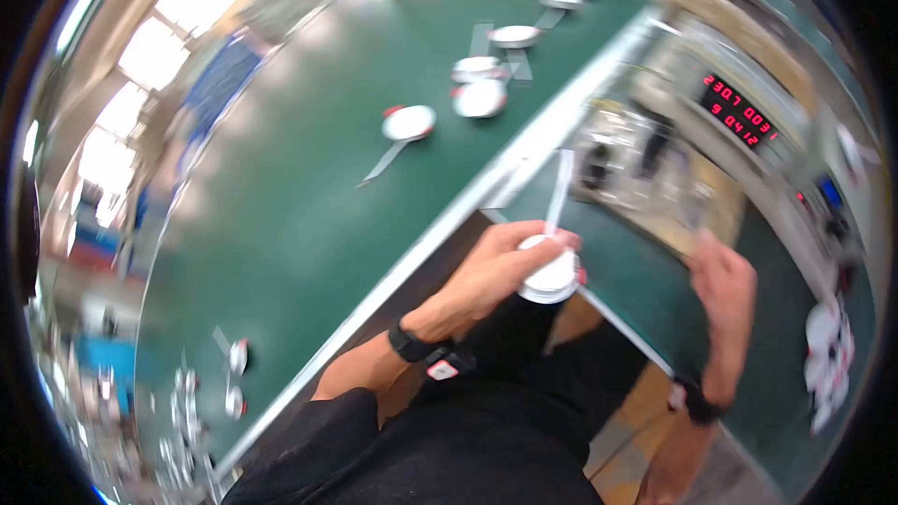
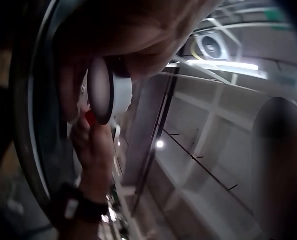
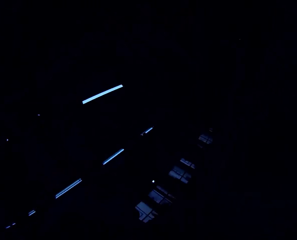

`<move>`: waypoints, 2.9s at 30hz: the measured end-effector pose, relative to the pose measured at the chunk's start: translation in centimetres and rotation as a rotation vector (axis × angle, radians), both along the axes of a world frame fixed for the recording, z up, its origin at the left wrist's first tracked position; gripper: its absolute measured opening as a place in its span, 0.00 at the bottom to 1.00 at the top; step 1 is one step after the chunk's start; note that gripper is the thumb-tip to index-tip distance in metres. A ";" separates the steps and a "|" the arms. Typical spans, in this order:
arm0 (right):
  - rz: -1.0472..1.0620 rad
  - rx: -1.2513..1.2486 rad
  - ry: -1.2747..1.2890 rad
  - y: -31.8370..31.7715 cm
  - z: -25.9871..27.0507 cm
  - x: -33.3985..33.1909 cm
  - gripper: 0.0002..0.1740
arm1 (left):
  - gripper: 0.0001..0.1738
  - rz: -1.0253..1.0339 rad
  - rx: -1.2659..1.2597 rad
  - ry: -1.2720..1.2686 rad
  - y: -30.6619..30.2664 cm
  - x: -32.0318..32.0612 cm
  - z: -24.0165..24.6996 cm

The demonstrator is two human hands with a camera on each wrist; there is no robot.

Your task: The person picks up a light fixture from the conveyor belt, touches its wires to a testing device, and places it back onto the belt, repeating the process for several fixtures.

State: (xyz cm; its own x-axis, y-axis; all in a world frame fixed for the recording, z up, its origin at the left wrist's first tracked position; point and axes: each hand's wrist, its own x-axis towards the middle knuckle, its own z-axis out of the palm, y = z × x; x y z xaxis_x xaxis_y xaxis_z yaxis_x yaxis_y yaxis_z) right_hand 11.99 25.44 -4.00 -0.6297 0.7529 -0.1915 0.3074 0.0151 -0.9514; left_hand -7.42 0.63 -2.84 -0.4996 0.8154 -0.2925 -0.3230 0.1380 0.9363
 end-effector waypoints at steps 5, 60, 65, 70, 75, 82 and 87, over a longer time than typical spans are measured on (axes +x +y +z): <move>0.087 0.097 0.067 -2.5 0.4 3.3 0.21 | 0.19 0.596 -0.726 1.071 -27.1 -3.2 -3.5; 0.300 -0.157 0.367 -13.4 5.6 2.1 0.16 | 0.25 0.127 0.256 0.251 1.5 8.9 4.3; 0.237 -0.144 0.404 -13.2 6.0 2.1 0.17 | 0.25 -0.036 0.355 0.247 2.0 8.1 4.5; 0.216 -0.117 0.385 -12.6 5.4 1.8 0.18 | 0.23 -0.141 0.300 -0.021 3.5 7.7 4.9; 0.127 -0.100 0.372 -11.1 4.3 2.1 0.20 | 0.24 -0.292 0.187 0.001 5.4 7.5 5.3; -0.068 -0.186 0.454 -6.4 3.5 1.2 0.21 | 0.35 -0.519 0.108 0.049 5.3 6.8 0.5; -0.045 -0.142 0.329 -4.3 2.6 0.1 0.20 | 0.41 -0.389 0.155 -0.374 7.0 7.2 -0.5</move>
State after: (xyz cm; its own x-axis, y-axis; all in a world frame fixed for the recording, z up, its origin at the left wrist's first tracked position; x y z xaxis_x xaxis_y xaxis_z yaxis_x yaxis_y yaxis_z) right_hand 12.11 21.14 -1.37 -0.6421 0.7615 -0.0886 -0.0183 -0.1307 -0.9912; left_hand -0.25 7.60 -3.31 -0.0390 0.9663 -0.2546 -0.5898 0.1834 0.7864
